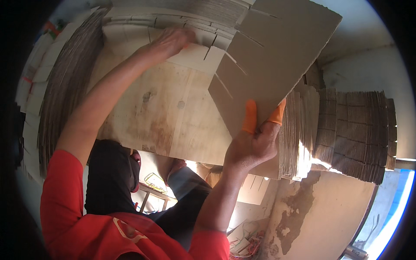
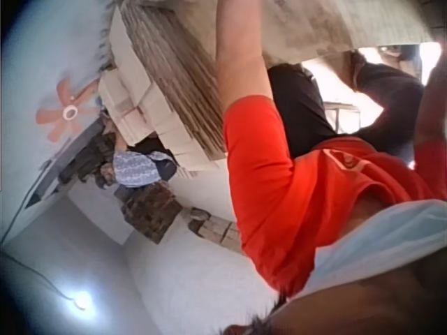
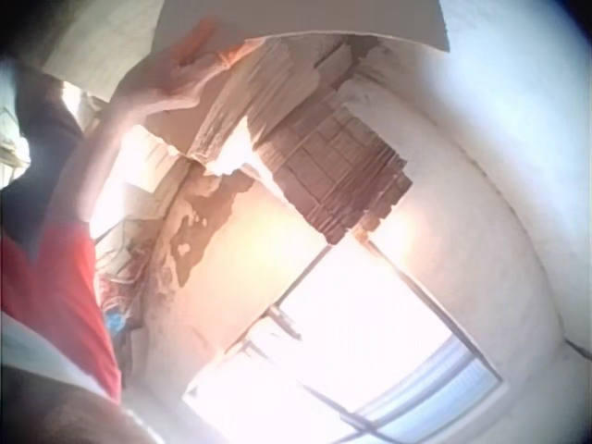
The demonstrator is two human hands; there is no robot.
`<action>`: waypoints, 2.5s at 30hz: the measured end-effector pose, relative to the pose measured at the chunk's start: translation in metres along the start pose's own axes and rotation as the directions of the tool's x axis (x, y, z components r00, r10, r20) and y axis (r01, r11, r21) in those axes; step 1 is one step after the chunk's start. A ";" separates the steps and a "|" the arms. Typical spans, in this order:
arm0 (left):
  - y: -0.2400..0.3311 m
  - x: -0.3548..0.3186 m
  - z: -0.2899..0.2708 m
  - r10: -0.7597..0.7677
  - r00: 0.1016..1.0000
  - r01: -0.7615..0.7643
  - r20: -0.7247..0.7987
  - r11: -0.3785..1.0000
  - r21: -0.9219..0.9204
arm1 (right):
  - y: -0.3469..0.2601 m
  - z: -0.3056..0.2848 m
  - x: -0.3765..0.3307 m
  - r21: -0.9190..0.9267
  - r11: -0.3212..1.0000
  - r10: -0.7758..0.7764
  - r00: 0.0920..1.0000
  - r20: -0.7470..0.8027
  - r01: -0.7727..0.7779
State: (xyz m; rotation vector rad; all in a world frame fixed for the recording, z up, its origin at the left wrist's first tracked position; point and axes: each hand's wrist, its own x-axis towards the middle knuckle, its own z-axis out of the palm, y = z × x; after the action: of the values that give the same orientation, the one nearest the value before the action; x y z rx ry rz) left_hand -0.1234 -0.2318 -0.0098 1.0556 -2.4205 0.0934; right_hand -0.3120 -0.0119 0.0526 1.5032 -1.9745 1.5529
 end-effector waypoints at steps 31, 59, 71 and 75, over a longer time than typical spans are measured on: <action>0.094 -0.054 -0.021 0.402 0.916 -0.397 0.002 0.905 -0.151 | 0.012 0.017 -0.014 -0.096 0.988 -0.107 0.988 0.109 0.118; -0.043 0.028 0.040 0.015 0.998 0.005 -0.062 0.948 0.317 | 0.028 0.028 -0.032 -0.024 0.976 -0.211 0.969 0.128 0.216; 0.027 -0.007 0.001 0.321 0.930 -0.328 -0.181 0.944 -0.014 | 0.020 0.024 -0.030 0.059 0.972 -0.236 0.961 0.146 0.229; 0.049 -0.012 -0.009 0.362 0.912 -0.367 -0.192 0.930 0.010 | 0.022 0.026 -0.029 0.015 0.947 -0.320 0.942 0.099 0.321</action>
State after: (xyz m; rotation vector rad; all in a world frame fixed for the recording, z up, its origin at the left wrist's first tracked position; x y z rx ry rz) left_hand -0.1473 -0.1878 -0.0014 0.5420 -2.4037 0.2745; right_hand -0.3057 -0.0180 0.0087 1.8260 -1.6690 1.3627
